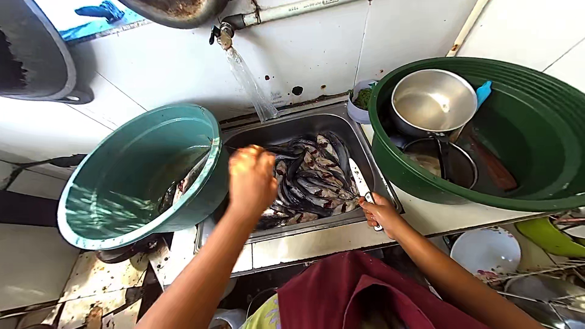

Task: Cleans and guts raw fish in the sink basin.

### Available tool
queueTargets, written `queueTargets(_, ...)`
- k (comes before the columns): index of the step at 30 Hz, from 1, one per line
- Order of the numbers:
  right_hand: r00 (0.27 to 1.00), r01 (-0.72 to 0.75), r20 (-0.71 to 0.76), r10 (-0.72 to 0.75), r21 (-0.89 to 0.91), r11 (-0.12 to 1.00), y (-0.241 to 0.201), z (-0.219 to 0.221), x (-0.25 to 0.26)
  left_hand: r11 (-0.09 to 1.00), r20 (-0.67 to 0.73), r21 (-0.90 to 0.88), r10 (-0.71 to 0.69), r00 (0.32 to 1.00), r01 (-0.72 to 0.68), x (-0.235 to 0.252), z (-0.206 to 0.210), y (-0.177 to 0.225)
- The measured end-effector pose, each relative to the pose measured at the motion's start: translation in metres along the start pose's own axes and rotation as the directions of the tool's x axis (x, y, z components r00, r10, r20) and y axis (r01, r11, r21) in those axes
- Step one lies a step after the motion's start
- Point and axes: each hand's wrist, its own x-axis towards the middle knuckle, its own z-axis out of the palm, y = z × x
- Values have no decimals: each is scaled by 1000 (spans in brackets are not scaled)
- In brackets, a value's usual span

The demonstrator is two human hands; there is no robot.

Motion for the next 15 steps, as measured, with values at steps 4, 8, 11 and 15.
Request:
queueTargets(4, 999, -15, -51, 12, -62, 998, 0, 5, 0, 961, 539, -103, 270, 798, -256, -2, 134, -1)
queueTargets(8, 996, -53, -78, 45, -109, 993, -6, 9, -2, 967, 689, -48, 214, 692, -251, 16, 214, -45)
queueTargets(11, 991, -96, -106, 83, -122, 988, -9, 10, -1, 953, 649, -56, 260, 715, -296, 37, 248, -77)
queueTargets(15, 983, -149, -126, 133, -135, 980, -12, 11, 3, 870, 606, -31, 408, 683, -492, 66, 260, -106)
